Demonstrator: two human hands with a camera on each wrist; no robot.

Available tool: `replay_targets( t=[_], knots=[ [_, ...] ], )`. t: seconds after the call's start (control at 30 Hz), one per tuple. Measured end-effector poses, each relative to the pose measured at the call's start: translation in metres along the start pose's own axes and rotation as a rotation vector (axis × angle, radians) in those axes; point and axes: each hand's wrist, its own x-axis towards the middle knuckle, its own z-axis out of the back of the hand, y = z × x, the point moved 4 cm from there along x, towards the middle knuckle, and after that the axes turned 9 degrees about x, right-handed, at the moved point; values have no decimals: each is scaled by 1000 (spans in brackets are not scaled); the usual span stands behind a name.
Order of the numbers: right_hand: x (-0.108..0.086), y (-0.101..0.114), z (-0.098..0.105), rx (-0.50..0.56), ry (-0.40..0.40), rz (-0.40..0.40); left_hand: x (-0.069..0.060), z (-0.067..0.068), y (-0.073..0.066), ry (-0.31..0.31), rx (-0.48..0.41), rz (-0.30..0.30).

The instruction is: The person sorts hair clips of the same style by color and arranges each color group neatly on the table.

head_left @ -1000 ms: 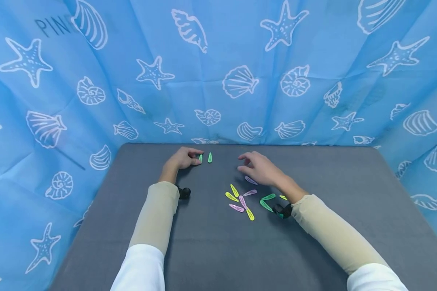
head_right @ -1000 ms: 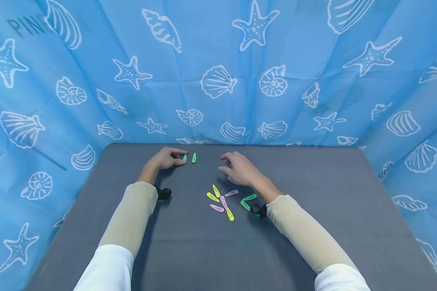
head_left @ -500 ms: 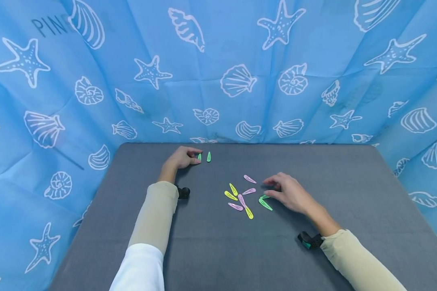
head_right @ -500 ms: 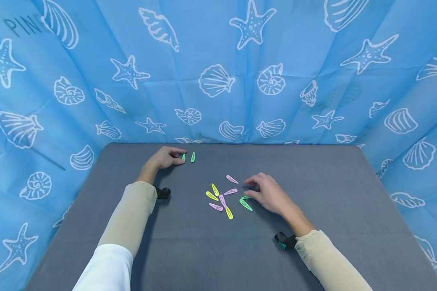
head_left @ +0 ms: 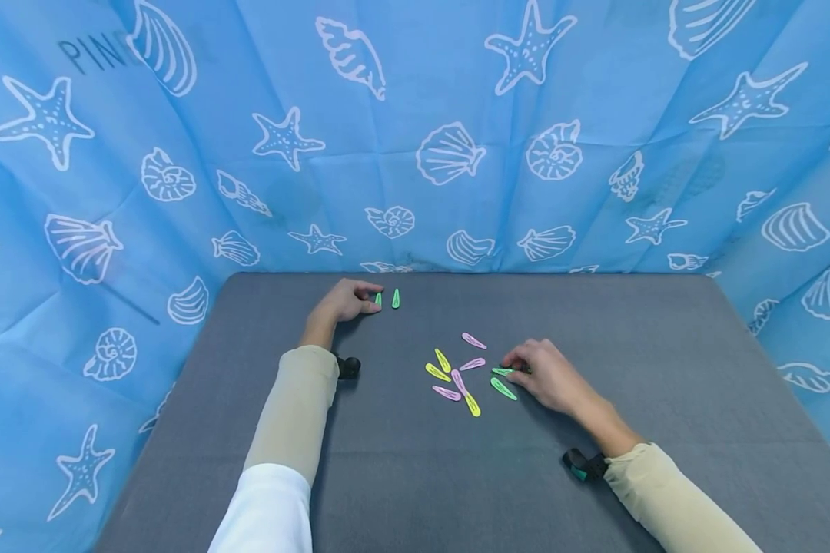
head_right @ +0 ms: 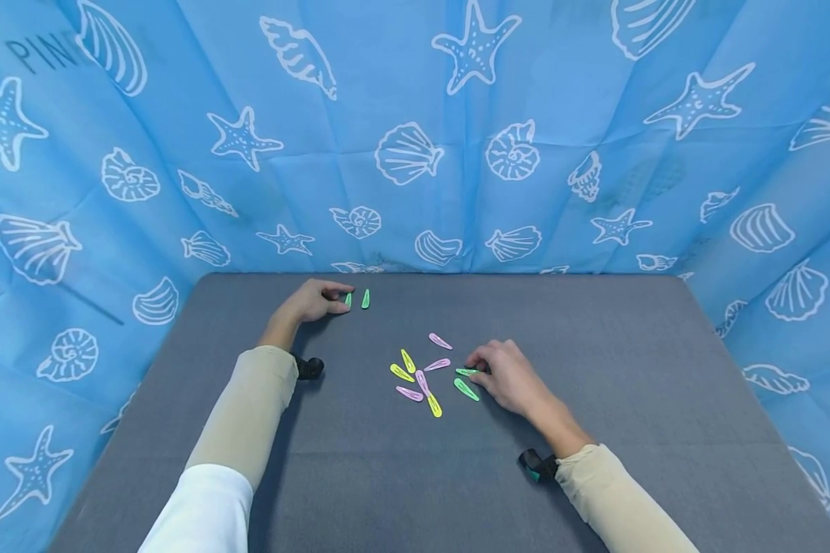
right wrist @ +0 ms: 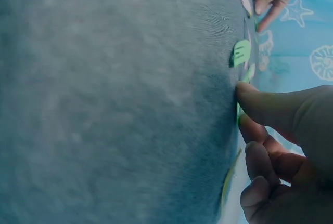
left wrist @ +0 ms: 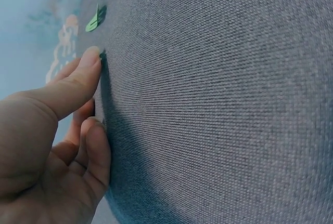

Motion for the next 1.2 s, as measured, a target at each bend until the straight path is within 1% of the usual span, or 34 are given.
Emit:
replay_targets(
  t=[0.2, 0.3, 0.43, 0.53, 0.6, 0.77, 1.0, 1.1, 1.2],
  knots=[
    [3, 3, -5, 20, -10, -9, -1, 3, 3, -4, 1, 16],
    [4, 3, -7, 33, -1, -19, -2, 3, 4, -13, -4, 26],
    [7, 1, -6, 130, 13, -62, -2, 1, 5, -21, 1, 28],
    [11, 0, -3, 219, 1, -100, -2, 0, 6, -25, -2, 29],
    [17, 0, -1, 254, -16, -99, -1, 0, 7, -31, -5, 30],
    [39, 8, 0, 286, -14, -78, 1, 0, 9, -34, -17, 39],
    [81, 20, -13, 357, -7, -123, 2, 0, 8, -31, -12, 48],
    [98, 26, -18, 393, -32, -132, 2, 0, 6, -32, -10, 46],
    [115, 29, -22, 421, -86, -147, 2, -2, 2, -25, -10, 36]
  ],
)
